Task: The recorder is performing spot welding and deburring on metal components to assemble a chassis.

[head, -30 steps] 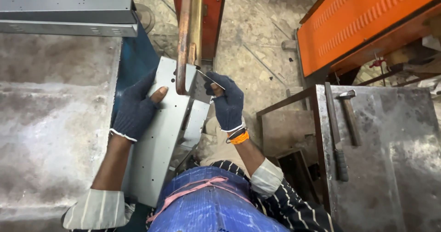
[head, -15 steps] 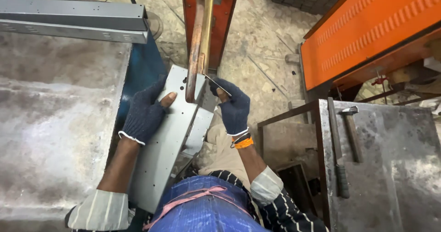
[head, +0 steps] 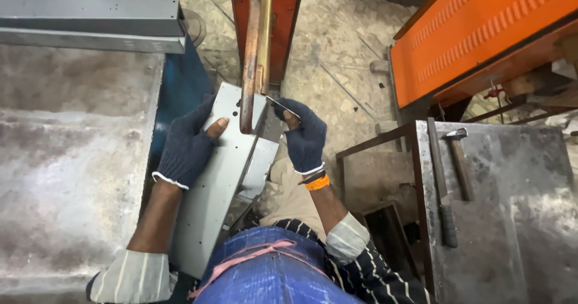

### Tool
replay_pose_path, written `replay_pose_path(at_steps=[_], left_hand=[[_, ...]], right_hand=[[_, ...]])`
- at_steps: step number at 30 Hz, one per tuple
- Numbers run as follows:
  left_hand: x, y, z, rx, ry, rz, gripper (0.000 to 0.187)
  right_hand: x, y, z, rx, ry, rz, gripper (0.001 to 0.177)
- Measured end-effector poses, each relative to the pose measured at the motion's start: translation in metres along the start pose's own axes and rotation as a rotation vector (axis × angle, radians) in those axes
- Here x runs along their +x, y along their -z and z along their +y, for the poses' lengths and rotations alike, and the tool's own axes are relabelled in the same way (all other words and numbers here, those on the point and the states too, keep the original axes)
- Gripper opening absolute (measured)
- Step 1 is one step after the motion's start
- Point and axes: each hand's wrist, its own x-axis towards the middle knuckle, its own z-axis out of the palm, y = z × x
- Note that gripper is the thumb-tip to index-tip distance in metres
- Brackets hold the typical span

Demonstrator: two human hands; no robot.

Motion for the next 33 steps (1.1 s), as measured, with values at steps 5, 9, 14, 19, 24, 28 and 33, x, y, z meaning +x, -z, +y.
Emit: replay_pose_path(at_steps=[5, 9, 14, 19, 24, 28, 33], left_hand=[[0.001, 0.001, 0.009, 0.003, 0.074, -0.016, 0.056], [0.001, 0.000, 0.008, 0.046, 0.101, -0.017, 0.060], [0.001, 0.000, 0.005, 0.030, 0.043, -0.010, 0.060], [-0.002, 0.000, 0.008, 0.045, 0.039, 0.007, 0.058], [-0.001, -0.002, 0.007, 0.065, 0.006, 0.027, 0.054], [-0.002, 0.000, 0.009, 0.093, -0.016, 0.007, 0.055], [-0.002, 0.001, 0.018, 0.059, 0.002, -0.007, 0.056]], right_hand=[[-0.008, 0.002, 0.007, 0.052, 0.061, -0.014, 0.020], [-0.006, -0.010, 0.023, 0.134, 0.095, -0.029, 0.032], [0.008, -0.029, -0.002, 0.085, 0.031, 0.003, 0.022], [0.013, -0.031, -0.007, 0.092, -0.068, -0.069, 0.031], [0.017, -0.039, -0.016, 0.154, -0.098, -0.069, 0.035], [0.025, -0.033, 0.011, 0.309, -0.045, -0.170, 0.032], [0.034, -0.005, 0.018, 0.303, 0.066, -0.587, 0.077]])
